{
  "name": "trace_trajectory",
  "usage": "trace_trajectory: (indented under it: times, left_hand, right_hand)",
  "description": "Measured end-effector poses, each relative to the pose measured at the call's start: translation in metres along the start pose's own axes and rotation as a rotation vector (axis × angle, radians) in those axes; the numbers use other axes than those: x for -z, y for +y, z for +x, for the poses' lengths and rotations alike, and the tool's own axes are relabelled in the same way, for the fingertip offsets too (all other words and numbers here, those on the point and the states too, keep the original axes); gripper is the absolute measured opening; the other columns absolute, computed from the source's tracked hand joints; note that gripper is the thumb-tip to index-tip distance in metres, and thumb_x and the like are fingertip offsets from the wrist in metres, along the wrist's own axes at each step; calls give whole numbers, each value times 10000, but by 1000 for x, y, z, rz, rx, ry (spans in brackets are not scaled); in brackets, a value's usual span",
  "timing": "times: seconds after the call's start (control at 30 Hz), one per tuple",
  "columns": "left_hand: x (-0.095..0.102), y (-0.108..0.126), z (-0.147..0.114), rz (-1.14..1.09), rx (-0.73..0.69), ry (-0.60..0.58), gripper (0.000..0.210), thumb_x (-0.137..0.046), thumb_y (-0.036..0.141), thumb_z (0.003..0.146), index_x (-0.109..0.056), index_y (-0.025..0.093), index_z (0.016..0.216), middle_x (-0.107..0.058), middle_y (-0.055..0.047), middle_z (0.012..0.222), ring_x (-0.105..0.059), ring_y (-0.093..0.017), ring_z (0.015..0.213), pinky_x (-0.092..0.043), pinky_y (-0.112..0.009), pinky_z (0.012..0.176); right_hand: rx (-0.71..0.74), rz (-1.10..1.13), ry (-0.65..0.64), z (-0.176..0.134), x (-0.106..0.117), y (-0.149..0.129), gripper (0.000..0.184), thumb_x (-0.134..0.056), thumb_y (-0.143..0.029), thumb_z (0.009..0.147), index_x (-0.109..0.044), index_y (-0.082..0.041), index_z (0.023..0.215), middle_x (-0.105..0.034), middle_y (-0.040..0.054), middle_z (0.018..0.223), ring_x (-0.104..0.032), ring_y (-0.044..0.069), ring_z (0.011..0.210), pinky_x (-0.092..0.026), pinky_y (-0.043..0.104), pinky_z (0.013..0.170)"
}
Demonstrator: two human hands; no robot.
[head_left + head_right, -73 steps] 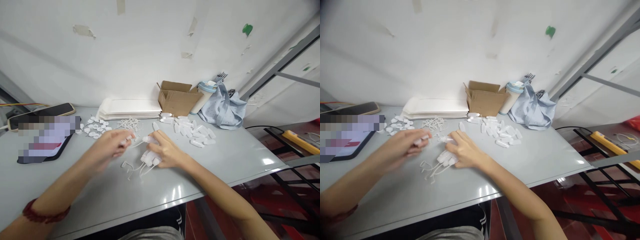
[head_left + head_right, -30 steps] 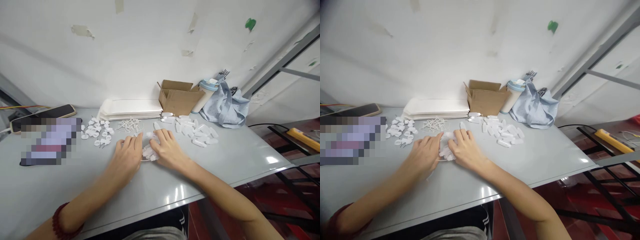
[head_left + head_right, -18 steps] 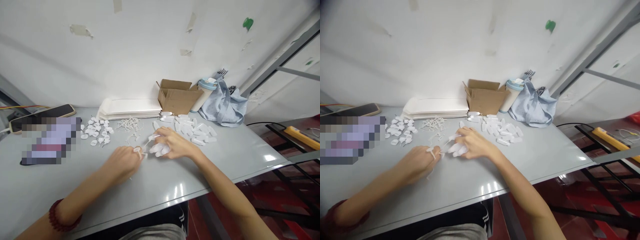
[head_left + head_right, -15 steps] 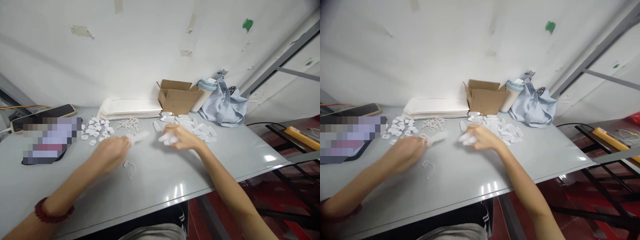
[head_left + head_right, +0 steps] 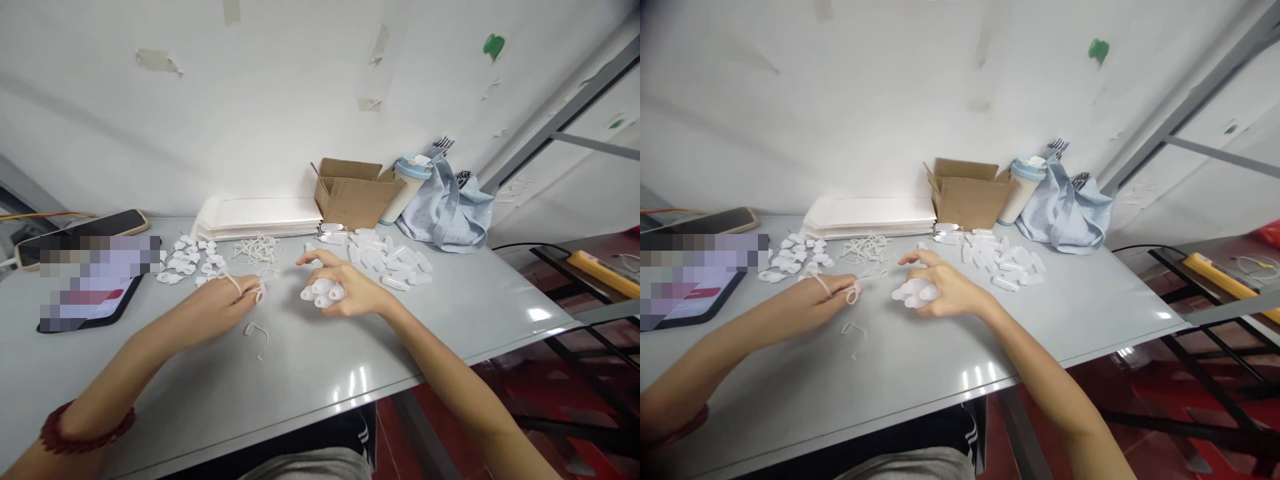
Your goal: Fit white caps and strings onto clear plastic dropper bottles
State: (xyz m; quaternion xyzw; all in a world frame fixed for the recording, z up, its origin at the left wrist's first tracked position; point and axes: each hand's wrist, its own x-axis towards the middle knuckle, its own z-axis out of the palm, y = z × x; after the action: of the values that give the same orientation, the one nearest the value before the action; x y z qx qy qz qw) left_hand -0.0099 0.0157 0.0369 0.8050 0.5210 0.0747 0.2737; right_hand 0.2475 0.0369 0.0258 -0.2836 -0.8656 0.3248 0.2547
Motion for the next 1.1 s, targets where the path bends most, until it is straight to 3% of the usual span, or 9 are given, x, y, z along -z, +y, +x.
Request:
trace_trajectory:
  times: [0.17, 0.3, 0.4, 0.47, 0.57, 0.7, 0.77, 0.9, 1.1]
  left_hand:
    - [-5, -9, -7, 153, 24, -117, 152, -545, 385, 763, -568, 235, 745, -558, 12, 567, -508, -182, 503, -289, -275, 474]
    - [-24, -2, -9, 288, -30, -118, 210, -418, 312, 839, -521, 223, 679, -595, -42, 613, -561, -217, 547, -301, -299, 505]
    - [-22, 4, -4, 213, -85, -147, 280, -329, 306, 886, -494, 224, 676, -568, -23, 588, -539, -198, 511, -322, -300, 511]
    - [-11, 6, 3, 127, -70, -63, 315, -307, 349, 900, -479, 224, 667, -558, -11, 585, -533, -188, 519, -345, -295, 524]
    - [10, 1, 14, 47, 50, 183, 315, -387, 477, 870, -556, 221, 801, -630, -31, 705, -589, -220, 640, -393, -302, 576]
    - [22, -15, 13, 184, 125, 374, 409, -520, 548, 781, -614, 206, 985, -679, -116, 988, -624, -326, 902, -436, -351, 667]
    - [20, -24, 8, 255, 165, 262, 410, -544, 553, 754, -642, 207, 950, -694, -115, 919, -635, -334, 853, -425, -355, 639]
    - [12, -29, 4, 204, 243, -146, 391, -552, 516, 720, -631, 226, 969, -648, -17, 560, -615, -269, 587, -379, -317, 553]
    - [14, -14, 10, 104, 185, -228, 240, -524, 414, 724, -621, 236, 853, -609, 18, 436, -593, -236, 540, -364, -293, 546]
  right_hand:
    - [2, -64, 120, 0, 2, 9, 216, -667, -130, 637, -625, -188, 840, -513, 98, 1219, -519, 249, 1173, -415, 453, 992]
    - [5, -109, 153, 2, 3, 11, 215, -647, -115, 617, -627, -179, 821, -537, 99, 1185, -550, 245, 1122, -437, 430, 953]
    - [-16, -136, 174, 1, 6, 13, 223, -631, -117, 610, -628, -192, 820, -556, 81, 1173, -567, 246, 1093, -453, 422, 922]
    - [-37, -154, 202, 1, 9, 15, 218, -627, -123, 610, -626, -195, 816, -569, 76, 1154, -580, 246, 1064, -456, 419, 910]
    - [-63, -177, 253, 1, 12, 19, 207, -631, -136, 601, -615, -186, 801, -574, 85, 1138, -589, 250, 1034, -451, 417, 904]
    - [-94, -224, 342, 1, 19, 22, 193, -612, -159, 600, -601, -179, 792, -594, 86, 1096, -597, 245, 987, -446, 387, 876]
    - [-155, -259, 433, 1, 27, 24, 179, -605, -187, 608, -593, -177, 786, -619, 67, 994, -601, 231, 907, -450, 355, 815]
    - [-429, -346, 590, -5, 50, 33, 150, -617, -267, 662, -559, -175, 764, -601, 13, 762, -565, 194, 722, -415, 296, 668]
    - [-808, -651, 371, -14, 65, 35, 242, -609, -313, 734, -590, -150, 911, -665, 83, 851, -609, 247, 785, -387, 284, 613]
